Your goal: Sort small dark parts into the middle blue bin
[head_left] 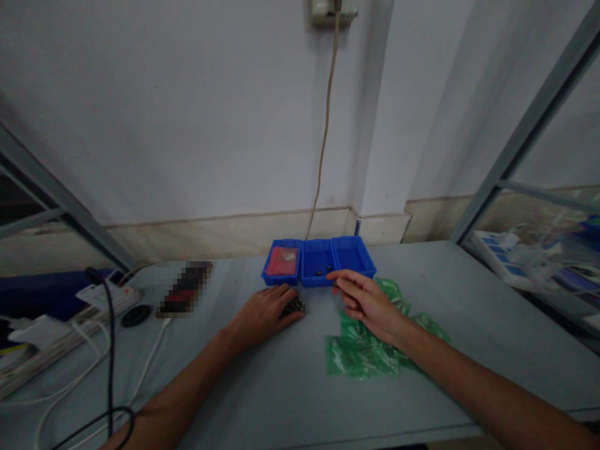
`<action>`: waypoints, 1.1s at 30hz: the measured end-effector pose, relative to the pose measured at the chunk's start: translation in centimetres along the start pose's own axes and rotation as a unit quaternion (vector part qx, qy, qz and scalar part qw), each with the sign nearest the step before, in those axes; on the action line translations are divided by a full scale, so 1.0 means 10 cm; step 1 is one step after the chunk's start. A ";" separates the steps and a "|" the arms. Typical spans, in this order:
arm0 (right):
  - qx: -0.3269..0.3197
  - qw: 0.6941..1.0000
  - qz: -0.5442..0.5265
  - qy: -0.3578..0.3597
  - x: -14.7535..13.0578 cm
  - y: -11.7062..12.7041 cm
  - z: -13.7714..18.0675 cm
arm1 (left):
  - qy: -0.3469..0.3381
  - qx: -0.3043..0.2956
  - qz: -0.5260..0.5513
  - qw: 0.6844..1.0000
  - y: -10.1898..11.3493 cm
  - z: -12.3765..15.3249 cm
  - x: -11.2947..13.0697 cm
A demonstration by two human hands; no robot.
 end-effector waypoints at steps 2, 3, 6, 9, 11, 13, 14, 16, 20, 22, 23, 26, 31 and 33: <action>-0.014 0.991 0.114 0.068 -0.06 0.00 -0.01 | 0.002 0.001 0.005 1.000 0.00 0.00 -0.01; -0.024 0.978 0.176 0.110 -0.11 -0.02 -0.01 | 0.001 0.001 0.006 1.000 -0.01 0.00 -0.01; -0.060 0.915 0.328 0.226 -0.24 -0.10 0.03 | 0.000 -0.002 0.003 1.000 -0.02 -0.01 -0.01; -0.091 0.867 0.407 0.273 -0.28 -0.16 0.09 | 0.001 -0.008 -0.003 1.000 -0.02 -0.01 -0.01; -0.102 0.852 0.428 0.282 -0.28 -0.17 0.10 | 0.000 -0.009 -0.006 1.000 -0.01 -0.01 0.00; -0.103 0.846 0.438 0.286 -0.27 -0.16 0.10 | 0.000 -0.009 -0.005 1.000 -0.01 -0.01 0.01; -0.103 0.844 0.441 0.288 -0.27 -0.16 0.10 | 0.000 -0.009 -0.005 1.000 -0.01 0.00 0.01; -0.099 0.840 0.445 0.293 -0.29 -0.15 0.09 | 0.002 -0.011 -0.003 1.000 -0.01 0.00 0.00; -0.091 0.837 0.447 0.302 -0.32 -0.14 0.08 | 0.003 -0.011 0.002 1.000 -0.02 -0.01 -0.01; -0.079 0.843 0.441 0.298 -0.31 -0.12 0.07 | 0.002 -0.006 0.008 1.000 -0.01 -0.01 -0.01; -0.068 0.850 0.434 0.291 -0.30 -0.10 0.06 | 0.002 -0.004 0.011 1.000 -0.01 -0.01 -0.01; -0.033 0.888 0.387 0.248 -0.23 -0.04 0.02 | 0.001 -0.002 0.017 1.000 -0.01 -0.01 -0.01; -0.003 0.969 0.199 0.145 -0.06 0.02 -0.06 | -0.001 0.007 0.025 1.000 0.00 0.00 -0.02; 0.018 0.986 0.132 0.103 -0.02 0.03 -0.08 | 0.000 0.009 0.025 1.000 0.00 0.00 -0.02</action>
Point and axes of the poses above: each hand's wrist, its own z-axis away from the middle knuckle, its own y-axis out of the back of the hand, x = y × z, the point moved 6 cm from there along -z, towards the middle knuckle, and after that the axes turned 15 degrees about y, right-handed, at the moved point
